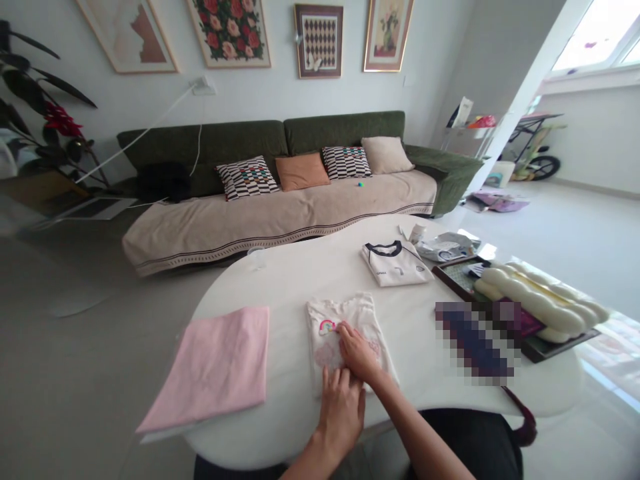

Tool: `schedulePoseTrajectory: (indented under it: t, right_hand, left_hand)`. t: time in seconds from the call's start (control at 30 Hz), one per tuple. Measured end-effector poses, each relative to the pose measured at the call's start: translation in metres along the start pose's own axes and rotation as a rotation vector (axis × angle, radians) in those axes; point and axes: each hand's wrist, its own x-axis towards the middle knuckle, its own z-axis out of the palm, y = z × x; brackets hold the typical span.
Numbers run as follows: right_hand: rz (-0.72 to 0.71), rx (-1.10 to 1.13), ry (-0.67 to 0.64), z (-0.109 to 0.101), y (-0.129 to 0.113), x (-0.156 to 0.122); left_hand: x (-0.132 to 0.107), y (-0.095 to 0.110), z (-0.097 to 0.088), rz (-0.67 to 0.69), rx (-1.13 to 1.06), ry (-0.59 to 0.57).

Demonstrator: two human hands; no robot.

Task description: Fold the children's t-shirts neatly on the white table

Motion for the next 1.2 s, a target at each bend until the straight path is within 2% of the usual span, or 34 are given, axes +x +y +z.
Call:
schedulePoseTrajectory:
  t: [0.13, 0.23, 0.3, 0.4, 0.47, 0.57, 0.67, 0.8, 0.87, 0.93, 1.03, 1.1, 1.2]
  right_hand:
    - [-0.055, 0.013, 0.012, -0.01, 0.015, -0.018]
    - [0.005, -0.047, 0.068, -0.007, 0.021, -0.029]
    - [0.082, -0.086, 0.068, 0.001, 0.02, -0.036]
    - [0.144, -0.112, 0.032, 0.011, 0.017, -0.041]
    - [0.156, -0.117, 0.023, 0.012, 0.015, -0.041]
    - [0.169, -0.121, 0.029, 0.009, 0.013, -0.042]
    - [0.178, -0.108, 0.032, 0.012, 0.006, -0.053]
    - [0.145, -0.046, 0.055, 0.02, -0.002, -0.074]
    - [0.117, 0.015, 0.082, 0.017, 0.0, -0.08]
    - [0.167, 0.071, 0.146, 0.006, 0.01, -0.082]
    - [0.412, 0.13, 0.229, -0.012, 0.027, -0.084]
    - [0.541, 0.173, 0.202, -0.018, 0.034, -0.088]
    - [0.582, 0.224, 0.146, -0.015, 0.032, -0.091]
  left_hand:
    - [0.007, -0.026, -0.021, 0.106, -0.034, 0.001]
    - [0.029, -0.044, -0.025, 0.124, 0.001, 0.096]
    - [0.047, -0.051, -0.018, 0.105, 0.035, 0.133]
    - [0.065, -0.057, -0.001, 0.05, 0.078, 0.091]
    - [0.069, -0.06, 0.01, 0.029, 0.091, 0.074]
    - [0.064, -0.063, 0.017, 0.022, 0.1, 0.079]
    - [0.05, -0.064, 0.018, 0.032, 0.09, 0.07]
    - [0.026, -0.067, 0.013, 0.085, 0.023, 0.046]
    - [0.019, -0.071, 0.006, 0.086, -0.025, 0.026]
    - [0.015, -0.076, -0.004, -0.023, -0.049, 0.05]
    - [0.007, -0.083, -0.017, -0.328, -0.016, 0.08]
    - [0.001, -0.085, -0.022, -0.452, -0.01, 0.001]
    - [-0.007, -0.08, -0.021, -0.518, -0.052, -0.087]
